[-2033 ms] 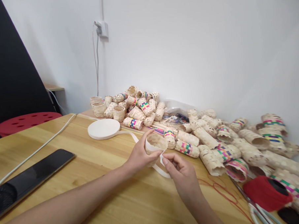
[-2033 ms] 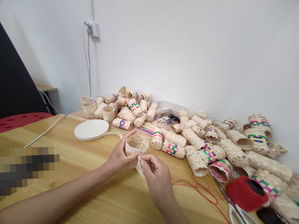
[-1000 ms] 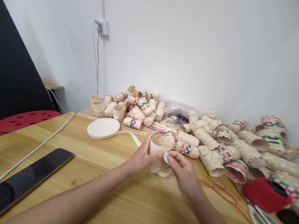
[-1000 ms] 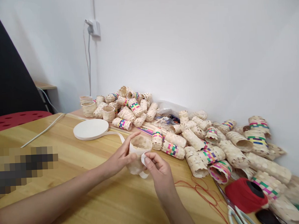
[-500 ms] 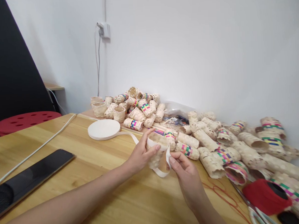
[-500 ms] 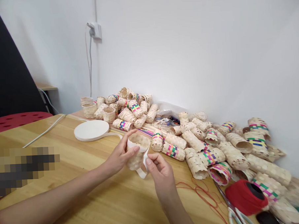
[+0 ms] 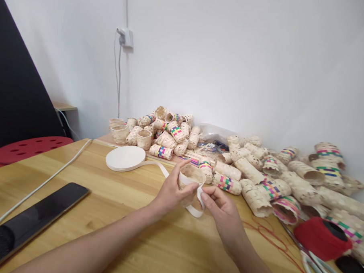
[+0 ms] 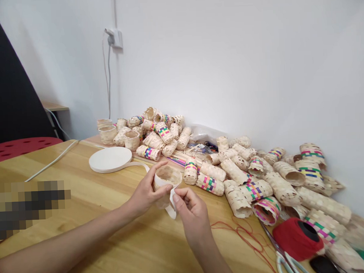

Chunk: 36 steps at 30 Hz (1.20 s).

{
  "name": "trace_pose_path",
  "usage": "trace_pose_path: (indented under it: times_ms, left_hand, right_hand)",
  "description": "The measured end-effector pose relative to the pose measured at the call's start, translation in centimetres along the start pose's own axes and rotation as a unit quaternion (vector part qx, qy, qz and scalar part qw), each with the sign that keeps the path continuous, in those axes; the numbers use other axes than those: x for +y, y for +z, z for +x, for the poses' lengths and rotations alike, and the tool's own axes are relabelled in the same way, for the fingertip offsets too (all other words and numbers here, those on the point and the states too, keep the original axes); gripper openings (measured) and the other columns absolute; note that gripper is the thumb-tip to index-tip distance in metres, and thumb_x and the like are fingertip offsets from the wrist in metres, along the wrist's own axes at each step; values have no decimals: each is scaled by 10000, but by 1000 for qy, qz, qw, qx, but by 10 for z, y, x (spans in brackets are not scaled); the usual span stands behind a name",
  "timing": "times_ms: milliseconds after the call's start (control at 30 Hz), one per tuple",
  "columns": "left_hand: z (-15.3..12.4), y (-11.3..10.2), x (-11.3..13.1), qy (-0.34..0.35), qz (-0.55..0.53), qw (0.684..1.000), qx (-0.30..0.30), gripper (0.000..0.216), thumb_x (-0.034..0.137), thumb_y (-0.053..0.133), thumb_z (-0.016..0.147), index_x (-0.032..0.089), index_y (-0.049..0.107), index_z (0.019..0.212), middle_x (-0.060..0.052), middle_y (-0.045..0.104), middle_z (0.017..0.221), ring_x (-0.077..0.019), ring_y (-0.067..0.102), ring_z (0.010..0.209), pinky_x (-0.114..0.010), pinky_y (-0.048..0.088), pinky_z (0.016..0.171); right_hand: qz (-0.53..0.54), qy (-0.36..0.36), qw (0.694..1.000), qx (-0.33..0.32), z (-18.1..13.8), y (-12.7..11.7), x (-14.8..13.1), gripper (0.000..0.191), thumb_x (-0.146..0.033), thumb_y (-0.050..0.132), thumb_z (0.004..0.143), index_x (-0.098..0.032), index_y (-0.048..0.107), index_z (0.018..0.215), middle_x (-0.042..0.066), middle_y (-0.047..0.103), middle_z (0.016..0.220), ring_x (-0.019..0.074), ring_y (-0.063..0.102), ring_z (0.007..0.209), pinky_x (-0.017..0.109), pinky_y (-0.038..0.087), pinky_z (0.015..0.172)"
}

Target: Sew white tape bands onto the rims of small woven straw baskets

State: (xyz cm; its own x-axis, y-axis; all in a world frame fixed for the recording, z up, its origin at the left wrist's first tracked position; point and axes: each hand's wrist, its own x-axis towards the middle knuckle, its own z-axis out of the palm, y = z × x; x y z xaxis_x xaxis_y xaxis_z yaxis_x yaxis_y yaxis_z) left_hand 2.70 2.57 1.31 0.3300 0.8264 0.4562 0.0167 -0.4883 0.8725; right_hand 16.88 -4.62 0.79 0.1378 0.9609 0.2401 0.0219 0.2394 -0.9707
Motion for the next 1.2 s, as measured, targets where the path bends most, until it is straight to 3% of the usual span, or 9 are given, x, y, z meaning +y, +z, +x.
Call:
trace_pose_path:
  times_ms: [233, 367, 467, 767, 900, 1033, 1200]
  left_hand:
    - [-2, 0, -3, 3, -1, 1000, 0, 606, 310, 664, 769, 202, 421, 1314, -79, 485, 1358, -247, 463, 1230, -349, 374, 1033]
    - [-3, -1, -5, 0, -26, 999, -28, 602, 391, 635, 803, 216, 408, 1332, -74, 535, 1269, -235, 528, 1116, -346, 405, 982]
    - [-5, -1, -6, 7, -37, 998, -47, 595, 411, 619, 817, 211, 405, 1335, -81, 521, 1281, -244, 503, 1146, -354, 386, 1000]
    - [-4, 0, -8, 3, -55, 997, -57, 571, 402, 630, 808, 201, 431, 1304, -88, 509, 1299, -257, 479, 1184, -357, 359, 1028]
    - [-3, -2, -10, -2, -86, 993, -80, 634, 452, 668, 764, 205, 425, 1294, -83, 525, 1261, -262, 502, 1133, -348, 391, 976]
    - [-2, -2, -8, -28, -101, 990, -94, 695, 487, 734, 679, 198, 448, 1241, -74, 568, 1163, -252, 533, 1035, -324, 430, 868]
    - [-2, 0, -5, -83, -147, 981, -95, 583, 422, 738, 695, 190, 467, 1156, -37, 603, 979, -178, 557, 838, -267, 433, 728]
  right_hand:
    - [10, -4, 1000, 25, -3, 5, -6, 312, -468, 698, 749, -161, 666, 795, 6, 619, 686, 121, 517, 625, 229, 410, 596]
    - [10, -5, 1000, 21, -2, 4, -5, 285, -447, 692, 765, -166, 678, 814, 8, 638, 709, 122, 528, 644, 224, 416, 608]
    - [-1, -13, 1000, 7, -1, 0, -1, 258, -435, 674, 788, -179, 682, 826, 4, 649, 727, 118, 536, 659, 213, 429, 613]
    - [-142, -52, 988, 18, -3, -4, -3, 262, -394, 578, 857, -199, 707, 974, 52, 710, 921, 196, 646, 807, 262, 502, 693]
    - [-264, -160, 951, -4, -3, -7, -9, 211, -279, 516, 902, -219, 698, 991, 57, 705, 984, 207, 640, 912, 277, 484, 772]
    - [-354, -270, 895, -34, -3, -7, -9, 208, -178, 448, 930, -204, 649, 978, 61, 664, 895, 195, 598, 827, 300, 449, 711]
    - [-425, -322, 844, -53, -5, -7, -10, 203, -90, 413, 921, -169, 595, 880, 60, 564, 791, 191, 505, 742, 319, 408, 660]
